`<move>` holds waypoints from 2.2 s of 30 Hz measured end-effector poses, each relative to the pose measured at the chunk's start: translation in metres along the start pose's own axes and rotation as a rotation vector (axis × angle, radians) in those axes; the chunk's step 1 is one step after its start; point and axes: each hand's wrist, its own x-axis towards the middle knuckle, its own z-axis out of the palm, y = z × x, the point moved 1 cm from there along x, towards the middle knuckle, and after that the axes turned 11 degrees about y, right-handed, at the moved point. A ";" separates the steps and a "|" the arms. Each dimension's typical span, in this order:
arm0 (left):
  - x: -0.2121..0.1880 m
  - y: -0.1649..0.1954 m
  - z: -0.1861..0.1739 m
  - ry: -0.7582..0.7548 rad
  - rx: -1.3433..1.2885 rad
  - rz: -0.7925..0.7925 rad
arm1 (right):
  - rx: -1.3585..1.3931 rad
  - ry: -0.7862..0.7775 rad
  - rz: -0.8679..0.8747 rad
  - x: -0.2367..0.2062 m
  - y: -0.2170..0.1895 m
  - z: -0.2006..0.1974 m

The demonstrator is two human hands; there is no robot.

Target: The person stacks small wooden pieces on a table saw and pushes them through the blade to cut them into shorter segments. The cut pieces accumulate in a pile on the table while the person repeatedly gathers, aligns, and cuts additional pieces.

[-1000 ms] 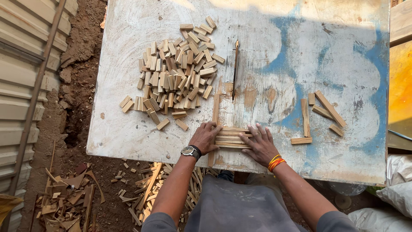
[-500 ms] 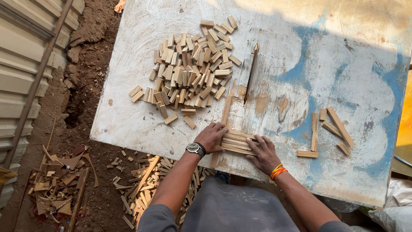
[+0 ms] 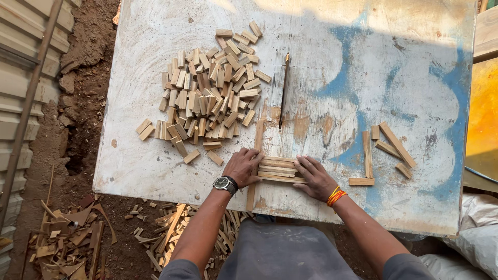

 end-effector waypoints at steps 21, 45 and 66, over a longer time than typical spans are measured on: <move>0.042 -0.008 -0.012 0.091 -0.063 -0.013 | -0.227 -0.012 -0.122 0.042 0.009 0.000; 0.044 -0.015 -0.023 0.076 -0.112 -0.025 | -0.073 0.287 0.322 0.049 -0.064 0.025; 0.045 -0.014 -0.020 0.051 -0.107 -0.046 | -0.120 0.318 0.308 0.042 -0.062 0.029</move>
